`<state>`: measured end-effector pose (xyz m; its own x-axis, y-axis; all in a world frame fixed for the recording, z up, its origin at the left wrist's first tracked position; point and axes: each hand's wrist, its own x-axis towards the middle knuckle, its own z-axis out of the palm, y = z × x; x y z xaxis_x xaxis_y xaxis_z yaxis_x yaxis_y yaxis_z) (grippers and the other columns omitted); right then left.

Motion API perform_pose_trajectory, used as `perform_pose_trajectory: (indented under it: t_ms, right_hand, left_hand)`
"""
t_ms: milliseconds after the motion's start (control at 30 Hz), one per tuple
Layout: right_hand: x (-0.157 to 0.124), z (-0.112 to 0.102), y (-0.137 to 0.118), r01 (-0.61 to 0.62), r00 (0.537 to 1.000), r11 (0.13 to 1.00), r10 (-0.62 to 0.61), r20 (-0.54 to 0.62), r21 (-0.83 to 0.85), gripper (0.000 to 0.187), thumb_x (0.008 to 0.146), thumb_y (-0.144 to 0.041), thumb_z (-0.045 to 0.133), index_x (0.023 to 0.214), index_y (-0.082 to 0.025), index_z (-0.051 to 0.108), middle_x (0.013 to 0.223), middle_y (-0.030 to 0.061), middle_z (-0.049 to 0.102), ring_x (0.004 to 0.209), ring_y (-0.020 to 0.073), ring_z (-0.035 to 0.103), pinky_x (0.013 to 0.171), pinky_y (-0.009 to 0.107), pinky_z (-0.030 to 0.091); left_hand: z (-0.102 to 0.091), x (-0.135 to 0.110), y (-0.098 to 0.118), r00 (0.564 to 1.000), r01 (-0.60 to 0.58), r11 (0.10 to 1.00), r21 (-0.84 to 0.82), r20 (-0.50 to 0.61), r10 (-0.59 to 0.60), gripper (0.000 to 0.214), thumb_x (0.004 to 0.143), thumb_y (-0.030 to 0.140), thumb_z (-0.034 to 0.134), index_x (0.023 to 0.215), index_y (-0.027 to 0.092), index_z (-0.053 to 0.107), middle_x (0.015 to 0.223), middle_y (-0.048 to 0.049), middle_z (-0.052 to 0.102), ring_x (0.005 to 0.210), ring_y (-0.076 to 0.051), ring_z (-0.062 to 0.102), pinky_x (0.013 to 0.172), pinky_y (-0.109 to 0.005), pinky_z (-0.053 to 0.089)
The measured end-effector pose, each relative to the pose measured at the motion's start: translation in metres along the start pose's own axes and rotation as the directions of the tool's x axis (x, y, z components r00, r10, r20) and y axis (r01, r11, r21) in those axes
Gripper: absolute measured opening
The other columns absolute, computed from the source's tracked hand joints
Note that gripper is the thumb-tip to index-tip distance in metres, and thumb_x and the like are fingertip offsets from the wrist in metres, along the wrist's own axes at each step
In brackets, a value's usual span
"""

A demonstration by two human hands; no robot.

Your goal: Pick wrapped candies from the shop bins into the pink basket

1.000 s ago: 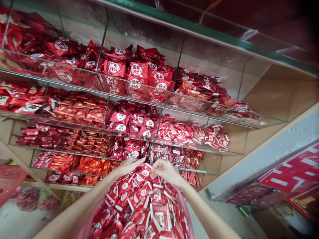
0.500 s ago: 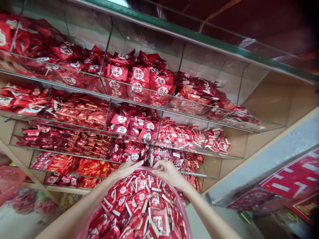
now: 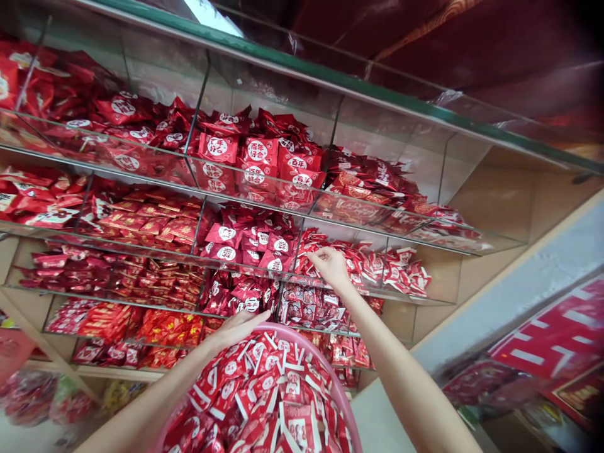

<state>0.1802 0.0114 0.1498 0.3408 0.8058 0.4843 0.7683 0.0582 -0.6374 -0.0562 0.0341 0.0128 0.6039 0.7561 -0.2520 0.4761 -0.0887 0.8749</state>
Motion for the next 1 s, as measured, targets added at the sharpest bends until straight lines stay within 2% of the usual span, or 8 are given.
perform_pose_trajectory:
  t_ms: [200, 400, 600, 733, 900, 1000]
  right_hand:
    - [0.007, 0.016, 0.010, -0.094, 0.995, 0.995, 0.095, 0.038, -0.025, 0.034, 0.070, -0.044, 0.051, 0.049, -0.018, 0.056, 0.043, -0.0021, 0.052, 0.046, 0.0114, 0.045, 0.049, 0.023, 0.032]
    - [0.006, 0.017, 0.013, -0.152, 0.986, 0.988, 0.152, 0.067, -0.002, 0.027, 0.066, -0.039, 0.054, 0.049, -0.019, 0.060, 0.047, -0.0021, 0.057, 0.045, 0.0101, 0.047, 0.049, 0.022, 0.034]
    - [0.001, 0.011, 0.012, -0.223, 0.975, 0.967, 0.223, 0.014, 0.122, 0.020, 0.063, -0.030, 0.052, 0.048, -0.018, 0.058, 0.048, -0.0009, 0.058, 0.046, 0.0109, 0.048, 0.047, 0.021, 0.035]
    - [-0.001, 0.004, 0.007, -0.268, 0.953, 0.929, 0.295, -0.074, 0.257, 0.023, 0.067, -0.031, 0.046, 0.048, -0.019, 0.049, 0.042, -0.0020, 0.050, 0.038, 0.0094, 0.040, 0.040, 0.022, 0.031]
    - [-0.008, -0.004, 0.001, -0.235, 0.944, 0.891, 0.305, -0.128, 0.388, 0.018, 0.070, -0.030, 0.043, 0.055, -0.020, 0.045, 0.044, -0.0058, 0.042, 0.038, 0.0076, 0.031, 0.038, 0.021, 0.026]
    - [-0.029, -0.011, -0.006, -0.133, 0.950, 0.865, 0.250, -0.185, 0.484, 0.015, 0.071, -0.028, 0.045, 0.058, -0.019, 0.045, 0.048, -0.0063, 0.042, 0.041, 0.0069, 0.033, 0.041, 0.020, 0.028]
  left_hand:
    - [-0.001, 0.004, -0.011, 0.999, -0.039, 0.999, 0.003, -0.034, 0.039, 0.059, 0.068, 0.074, 0.037, 0.057, 0.018, 0.054, 0.050, 0.0025, 0.047, 0.054, -0.015, 0.043, 0.057, -0.024, 0.028]
    - [0.002, 0.006, -0.013, 0.999, -0.035, 0.999, -0.015, -0.018, 0.034, 0.060, 0.067, 0.074, 0.038, 0.059, 0.018, 0.058, 0.051, 0.0015, 0.051, 0.056, -0.016, 0.046, 0.058, -0.025, 0.029]
    - [0.005, 0.007, -0.013, 1.000, -0.003, 1.000, 0.000, -0.028, 0.003, 0.059, 0.066, 0.073, 0.039, 0.058, 0.018, 0.058, 0.050, 0.0012, 0.051, 0.054, -0.016, 0.046, 0.056, -0.025, 0.027]
    - [0.005, 0.004, -0.015, 0.999, 0.003, 1.000, 0.007, -0.033, -0.003, 0.059, 0.066, 0.074, 0.038, 0.057, 0.018, 0.057, 0.051, 0.0018, 0.051, 0.054, -0.015, 0.045, 0.055, -0.024, 0.026]
    - [0.000, -0.002, -0.014, 0.999, 0.025, 1.000, -0.015, -0.026, -0.025, 0.062, 0.064, 0.076, 0.039, 0.061, 0.018, 0.059, 0.053, 0.0016, 0.054, 0.056, -0.015, 0.046, 0.057, -0.024, 0.027]
    - [-0.001, -0.003, -0.013, 0.998, 0.033, 0.999, 0.009, -0.046, -0.032, 0.061, 0.065, 0.076, 0.038, 0.059, 0.018, 0.058, 0.050, 0.0024, 0.051, 0.055, -0.015, 0.045, 0.057, -0.025, 0.027]
